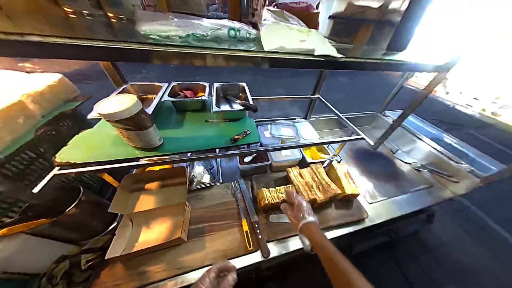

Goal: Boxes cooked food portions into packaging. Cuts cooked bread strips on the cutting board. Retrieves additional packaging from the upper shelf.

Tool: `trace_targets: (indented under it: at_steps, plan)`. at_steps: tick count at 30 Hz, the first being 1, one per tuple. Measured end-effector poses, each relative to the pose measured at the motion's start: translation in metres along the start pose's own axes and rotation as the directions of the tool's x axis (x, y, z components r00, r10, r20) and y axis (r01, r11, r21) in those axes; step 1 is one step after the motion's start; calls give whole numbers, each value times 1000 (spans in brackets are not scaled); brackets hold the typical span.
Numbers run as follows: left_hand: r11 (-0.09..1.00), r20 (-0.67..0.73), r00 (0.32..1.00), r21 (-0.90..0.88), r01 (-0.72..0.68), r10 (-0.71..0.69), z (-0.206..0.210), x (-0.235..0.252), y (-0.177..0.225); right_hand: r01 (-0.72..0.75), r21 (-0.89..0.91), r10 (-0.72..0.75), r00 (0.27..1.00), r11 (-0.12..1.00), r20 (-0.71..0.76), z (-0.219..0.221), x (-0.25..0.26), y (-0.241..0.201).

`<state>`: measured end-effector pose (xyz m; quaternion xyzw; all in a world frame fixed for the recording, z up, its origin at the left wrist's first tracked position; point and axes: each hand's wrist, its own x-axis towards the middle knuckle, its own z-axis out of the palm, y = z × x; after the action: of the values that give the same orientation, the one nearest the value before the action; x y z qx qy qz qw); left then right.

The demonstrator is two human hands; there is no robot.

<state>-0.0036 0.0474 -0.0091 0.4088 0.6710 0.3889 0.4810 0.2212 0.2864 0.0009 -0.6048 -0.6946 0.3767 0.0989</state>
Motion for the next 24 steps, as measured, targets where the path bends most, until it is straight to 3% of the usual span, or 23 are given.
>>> trace_targets:
  at_steps: [1,3,7,10,14,18,24]
  plan:
    - [999,-60,997,-21,44,-45,-3,10,7,17,-206,4,995,978,103,-19,25,2]
    - [993,-150,983,-72,92,-102,-4,29,21,112,-454,2,970,884,244,-33,66,5]
    - [993,-181,979,-86,79,-93,17,75,45,270,-668,84,890,694,448,-36,116,-8]
    - [995,-150,986,52,84,-75,42,96,59,351,-694,148,823,629,549,-27,127,-15]
    - [934,-99,995,358,11,27,66,139,67,356,-592,84,806,723,586,-31,153,-7]
    - [832,-40,999,553,44,-27,86,206,83,386,-609,110,778,693,618,-22,167,-4]
    - [579,1,984,809,105,-181,122,269,82,362,-634,174,762,683,623,-16,162,-6]
